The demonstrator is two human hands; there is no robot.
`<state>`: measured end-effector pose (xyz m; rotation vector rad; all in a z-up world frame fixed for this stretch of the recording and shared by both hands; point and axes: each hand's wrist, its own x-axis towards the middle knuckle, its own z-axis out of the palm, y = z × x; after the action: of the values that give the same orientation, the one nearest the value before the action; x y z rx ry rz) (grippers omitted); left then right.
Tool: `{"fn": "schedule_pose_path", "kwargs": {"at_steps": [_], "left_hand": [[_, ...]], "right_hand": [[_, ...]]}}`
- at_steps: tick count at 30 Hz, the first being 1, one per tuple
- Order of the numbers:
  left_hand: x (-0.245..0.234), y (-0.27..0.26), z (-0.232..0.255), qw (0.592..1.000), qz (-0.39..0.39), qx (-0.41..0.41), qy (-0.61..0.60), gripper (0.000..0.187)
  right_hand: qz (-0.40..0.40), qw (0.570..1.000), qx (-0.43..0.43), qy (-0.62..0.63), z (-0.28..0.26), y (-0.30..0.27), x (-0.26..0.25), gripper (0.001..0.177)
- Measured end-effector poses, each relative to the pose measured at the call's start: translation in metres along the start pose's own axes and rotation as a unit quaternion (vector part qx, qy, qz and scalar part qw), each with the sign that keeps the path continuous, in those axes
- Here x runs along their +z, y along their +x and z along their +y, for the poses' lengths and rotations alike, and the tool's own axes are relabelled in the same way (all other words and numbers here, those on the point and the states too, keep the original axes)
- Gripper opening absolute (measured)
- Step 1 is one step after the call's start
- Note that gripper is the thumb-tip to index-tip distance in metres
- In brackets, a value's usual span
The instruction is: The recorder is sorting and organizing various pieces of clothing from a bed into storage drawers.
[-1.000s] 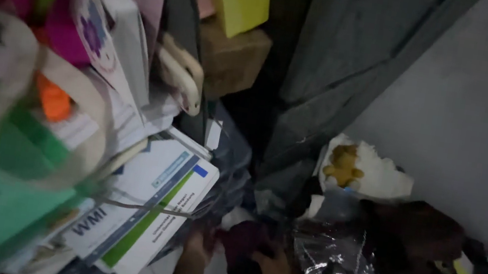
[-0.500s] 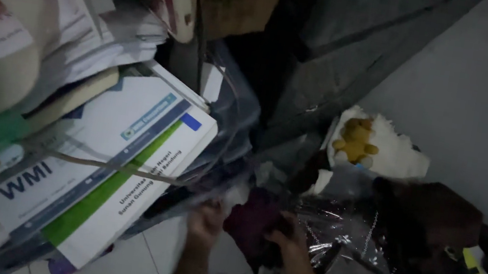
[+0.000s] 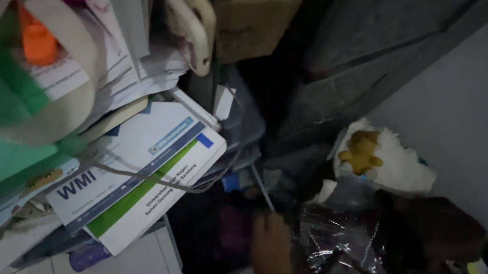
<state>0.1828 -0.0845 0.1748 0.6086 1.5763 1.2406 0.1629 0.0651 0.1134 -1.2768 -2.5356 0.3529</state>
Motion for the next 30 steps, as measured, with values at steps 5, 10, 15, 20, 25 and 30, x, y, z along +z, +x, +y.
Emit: {"fn": "schedule_pose_path", "kwargs": {"at_steps": [5, 10, 15, 20, 25, 30], "left_hand": [[-0.117, 0.087, 0.044, 0.956, -0.041, 0.023, 0.291, 0.037], [-0.122, 0.133, 0.037, 0.877, -0.121, 0.137, 0.445, 0.068], [-0.085, 0.175, -0.004, 0.789, -0.143, 0.120, 0.585, 0.071], [-0.060, 0.206, -0.059, 0.710, -0.110, 0.032, 0.695, 0.055], [-0.055, 0.196, 0.010, 0.734, -0.157, -0.049, 0.659, 0.061], [-0.100, 0.166, 0.050, 0.874, -0.092, 0.025, 0.476, 0.054]], "right_hand": [[-0.167, 0.980, 0.101, 0.029, -0.025, -0.004, -0.024, 0.032], [-0.368, 0.922, 0.030, -0.116, 0.002, 0.014, 0.039, 0.069], [-0.323, 0.939, 0.119, 0.000, -0.003, 0.012, -0.004, 0.048], [-0.159, 0.953, 0.197, 0.165, 0.029, -0.054, -0.017, 0.031], [-0.066, 0.694, 0.434, 0.570, 0.034, -0.090, 0.021, 0.035], [-0.045, 0.379, 0.527, 0.760, 0.023, -0.059, 0.029, 0.051]]}}
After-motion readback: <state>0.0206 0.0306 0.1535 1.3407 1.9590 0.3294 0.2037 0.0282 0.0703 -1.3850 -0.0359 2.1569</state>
